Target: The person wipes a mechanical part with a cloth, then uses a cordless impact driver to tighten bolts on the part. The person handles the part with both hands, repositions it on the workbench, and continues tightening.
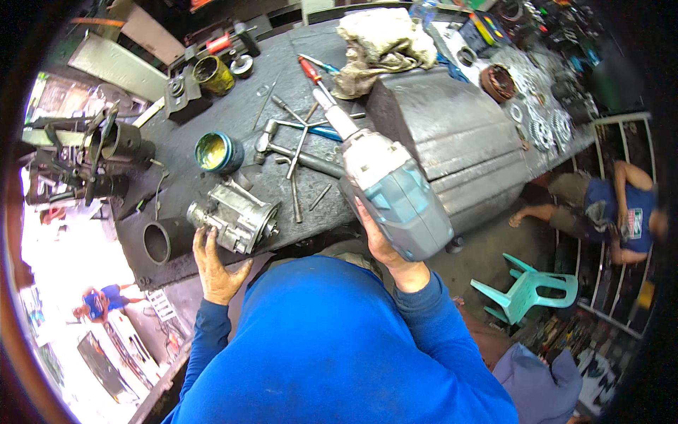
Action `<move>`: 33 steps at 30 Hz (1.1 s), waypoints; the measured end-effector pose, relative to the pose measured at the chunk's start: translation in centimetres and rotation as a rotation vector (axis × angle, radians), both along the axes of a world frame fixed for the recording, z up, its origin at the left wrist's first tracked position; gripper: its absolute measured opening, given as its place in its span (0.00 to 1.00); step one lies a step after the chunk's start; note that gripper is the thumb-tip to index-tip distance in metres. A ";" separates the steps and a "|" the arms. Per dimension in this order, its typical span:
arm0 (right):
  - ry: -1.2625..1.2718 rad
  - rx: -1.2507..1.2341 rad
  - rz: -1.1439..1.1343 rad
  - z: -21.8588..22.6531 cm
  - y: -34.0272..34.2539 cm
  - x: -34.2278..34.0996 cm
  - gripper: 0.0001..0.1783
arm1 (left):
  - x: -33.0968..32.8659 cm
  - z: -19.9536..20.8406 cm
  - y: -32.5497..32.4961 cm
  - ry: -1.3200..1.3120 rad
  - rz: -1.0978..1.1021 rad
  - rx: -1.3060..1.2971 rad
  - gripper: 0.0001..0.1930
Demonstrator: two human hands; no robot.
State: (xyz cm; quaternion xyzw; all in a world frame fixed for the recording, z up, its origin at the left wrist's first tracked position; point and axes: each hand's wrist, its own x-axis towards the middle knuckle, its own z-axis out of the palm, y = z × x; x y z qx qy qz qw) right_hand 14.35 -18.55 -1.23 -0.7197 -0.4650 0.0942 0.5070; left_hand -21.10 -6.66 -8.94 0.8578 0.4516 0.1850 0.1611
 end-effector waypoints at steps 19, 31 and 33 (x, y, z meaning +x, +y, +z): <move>-0.100 -0.003 -0.311 -3.0 -6.4 -6.7 0.26 | -0.4 -0.3 0.8 -0.083 -0.172 0.135 0.28; -0.035 -0.434 0.627 -11.5 9.0 -9.2 0.29 | 3.3 -1.8 2.1 0.181 -0.335 0.127 0.18; 0.065 -0.572 0.719 -11.5 10.4 -8.8 0.33 | 2.9 -1.5 2.5 0.133 -0.350 0.128 0.19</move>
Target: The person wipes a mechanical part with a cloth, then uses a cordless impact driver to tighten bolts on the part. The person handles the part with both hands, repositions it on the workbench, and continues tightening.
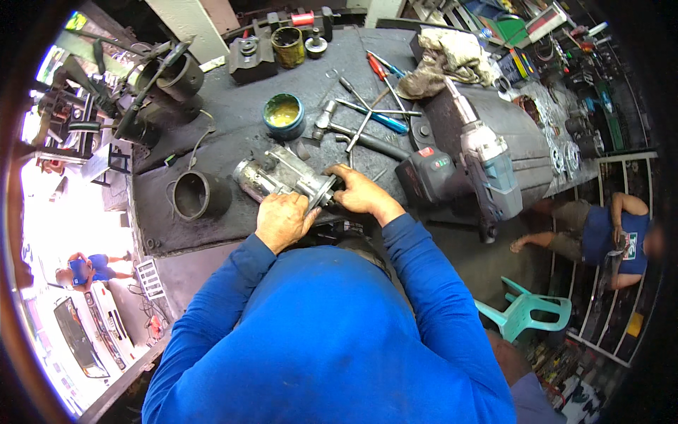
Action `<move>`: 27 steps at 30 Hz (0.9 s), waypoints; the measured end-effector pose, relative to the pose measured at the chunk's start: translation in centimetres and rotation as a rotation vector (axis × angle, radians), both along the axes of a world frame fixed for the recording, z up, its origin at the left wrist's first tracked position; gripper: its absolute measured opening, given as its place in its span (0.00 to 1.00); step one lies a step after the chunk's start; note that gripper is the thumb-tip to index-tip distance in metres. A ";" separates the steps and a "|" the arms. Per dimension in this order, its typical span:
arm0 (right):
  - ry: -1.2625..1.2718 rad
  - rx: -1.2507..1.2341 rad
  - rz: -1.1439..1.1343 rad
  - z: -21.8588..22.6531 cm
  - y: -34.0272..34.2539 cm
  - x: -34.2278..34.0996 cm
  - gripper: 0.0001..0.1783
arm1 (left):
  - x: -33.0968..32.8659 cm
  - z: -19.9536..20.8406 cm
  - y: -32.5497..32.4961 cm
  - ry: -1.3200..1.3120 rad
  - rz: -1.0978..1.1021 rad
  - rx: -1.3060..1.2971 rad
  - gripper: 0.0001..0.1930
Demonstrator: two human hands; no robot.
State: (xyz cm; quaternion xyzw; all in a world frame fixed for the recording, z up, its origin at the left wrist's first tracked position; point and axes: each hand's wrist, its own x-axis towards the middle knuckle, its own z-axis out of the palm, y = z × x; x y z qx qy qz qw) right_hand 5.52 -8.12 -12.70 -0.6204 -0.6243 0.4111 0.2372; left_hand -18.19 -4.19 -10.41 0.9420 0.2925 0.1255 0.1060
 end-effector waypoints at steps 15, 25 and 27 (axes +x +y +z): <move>0.301 -0.034 -0.190 11.5 2.0 -4.1 0.29 | -5.6 5.9 7.5 -0.573 0.225 -0.847 0.26; 0.265 0.034 -0.202 11.0 3.9 -3.8 0.25 | -3.7 6.7 7.5 -0.397 0.481 -0.537 0.20; 0.291 0.038 -0.241 11.0 3.9 -4.3 0.26 | -2.6 7.7 6.2 -0.576 0.481 -0.409 0.18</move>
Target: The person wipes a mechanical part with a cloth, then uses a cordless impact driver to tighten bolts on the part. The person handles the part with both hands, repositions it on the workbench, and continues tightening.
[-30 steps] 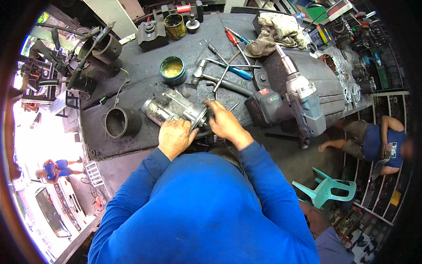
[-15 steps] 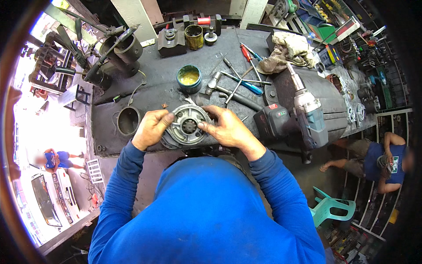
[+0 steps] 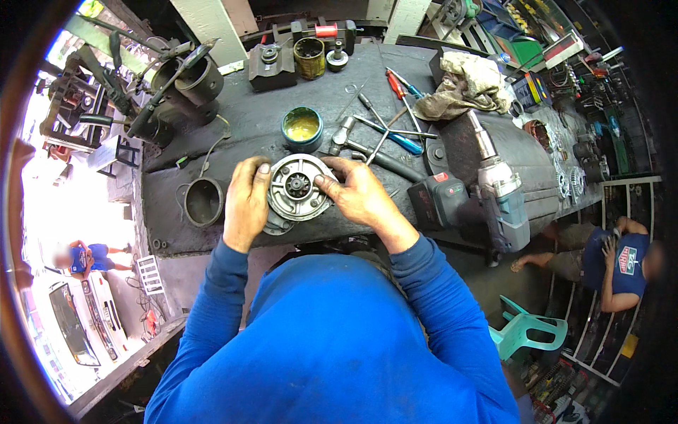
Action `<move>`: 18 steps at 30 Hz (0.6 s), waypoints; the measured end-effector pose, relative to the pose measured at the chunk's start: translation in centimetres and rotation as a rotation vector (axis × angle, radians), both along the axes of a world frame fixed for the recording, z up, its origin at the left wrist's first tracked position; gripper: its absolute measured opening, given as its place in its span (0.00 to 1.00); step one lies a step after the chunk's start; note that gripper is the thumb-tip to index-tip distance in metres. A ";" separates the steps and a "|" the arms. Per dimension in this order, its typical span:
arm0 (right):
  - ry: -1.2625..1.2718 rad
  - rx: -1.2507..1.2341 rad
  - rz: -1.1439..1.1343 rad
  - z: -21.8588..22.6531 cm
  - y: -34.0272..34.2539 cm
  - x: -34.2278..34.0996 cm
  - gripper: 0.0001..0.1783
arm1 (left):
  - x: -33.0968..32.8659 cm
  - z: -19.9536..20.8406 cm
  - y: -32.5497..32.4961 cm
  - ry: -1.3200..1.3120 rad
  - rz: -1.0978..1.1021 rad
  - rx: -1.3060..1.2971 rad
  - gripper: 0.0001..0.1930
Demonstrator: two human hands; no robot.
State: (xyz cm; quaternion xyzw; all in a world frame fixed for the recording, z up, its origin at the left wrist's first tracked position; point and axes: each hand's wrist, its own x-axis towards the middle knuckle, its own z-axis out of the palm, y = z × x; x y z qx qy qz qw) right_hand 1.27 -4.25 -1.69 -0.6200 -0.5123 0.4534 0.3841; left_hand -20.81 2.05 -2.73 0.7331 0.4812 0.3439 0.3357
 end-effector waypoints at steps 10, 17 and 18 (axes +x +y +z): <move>-0.612 0.093 -0.180 -1.9 -4.2 7.9 0.13 | 2.5 -0.4 -2.0 0.184 -0.095 0.351 0.50; -1.326 0.063 0.259 -11.2 -7.6 6.5 0.07 | 1.9 -0.4 -0.3 0.170 -0.324 0.346 0.51; -1.352 0.069 0.275 -12.0 -7.4 6.4 0.08 | 1.7 -0.4 -0.4 0.168 -0.326 0.347 0.51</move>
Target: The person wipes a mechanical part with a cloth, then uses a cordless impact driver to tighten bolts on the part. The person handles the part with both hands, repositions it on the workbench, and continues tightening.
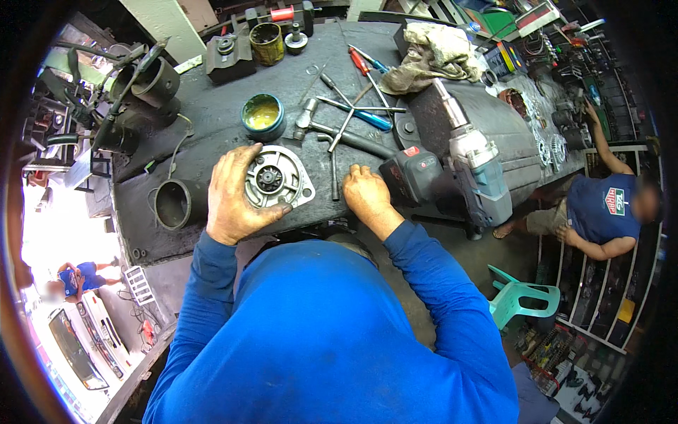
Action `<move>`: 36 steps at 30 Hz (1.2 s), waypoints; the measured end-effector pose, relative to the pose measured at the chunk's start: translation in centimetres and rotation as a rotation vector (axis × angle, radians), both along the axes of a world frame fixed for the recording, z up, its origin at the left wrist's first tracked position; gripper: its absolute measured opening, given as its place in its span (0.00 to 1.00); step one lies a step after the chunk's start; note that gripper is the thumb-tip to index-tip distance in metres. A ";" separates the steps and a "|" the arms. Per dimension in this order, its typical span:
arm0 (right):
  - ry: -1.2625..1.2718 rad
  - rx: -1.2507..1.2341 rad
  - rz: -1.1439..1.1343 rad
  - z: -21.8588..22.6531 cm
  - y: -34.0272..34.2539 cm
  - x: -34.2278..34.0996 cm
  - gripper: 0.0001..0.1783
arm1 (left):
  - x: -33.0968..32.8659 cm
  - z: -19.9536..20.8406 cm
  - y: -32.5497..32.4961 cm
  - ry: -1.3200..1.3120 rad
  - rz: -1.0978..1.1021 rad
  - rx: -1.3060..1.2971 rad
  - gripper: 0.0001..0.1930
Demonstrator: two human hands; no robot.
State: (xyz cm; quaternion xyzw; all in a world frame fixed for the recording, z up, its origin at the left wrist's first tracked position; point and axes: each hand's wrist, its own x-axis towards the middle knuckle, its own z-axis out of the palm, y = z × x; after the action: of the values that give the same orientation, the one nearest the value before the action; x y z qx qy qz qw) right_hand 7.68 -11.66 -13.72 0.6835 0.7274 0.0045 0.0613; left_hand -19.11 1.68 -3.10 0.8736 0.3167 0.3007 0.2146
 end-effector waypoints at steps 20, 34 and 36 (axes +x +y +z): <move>0.907 0.062 0.137 21.0 8.8 -6.2 0.11 | -2.1 -0.2 -0.7 -0.129 0.040 -0.168 0.60; 0.755 0.098 0.116 19.3 10.8 -8.9 0.11 | -2.1 -1.2 -0.6 -0.239 0.051 -0.134 0.58; 0.726 0.125 0.141 19.1 10.5 -9.0 0.11 | -2.1 -1.2 -0.6 -0.233 0.050 -0.135 0.58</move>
State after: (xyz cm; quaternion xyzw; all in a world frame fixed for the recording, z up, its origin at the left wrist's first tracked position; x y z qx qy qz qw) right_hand -1.36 -1.17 5.35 0.5911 0.7454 -0.1895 -0.2431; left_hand -21.25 1.10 -4.31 0.8082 0.3311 0.3832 0.3007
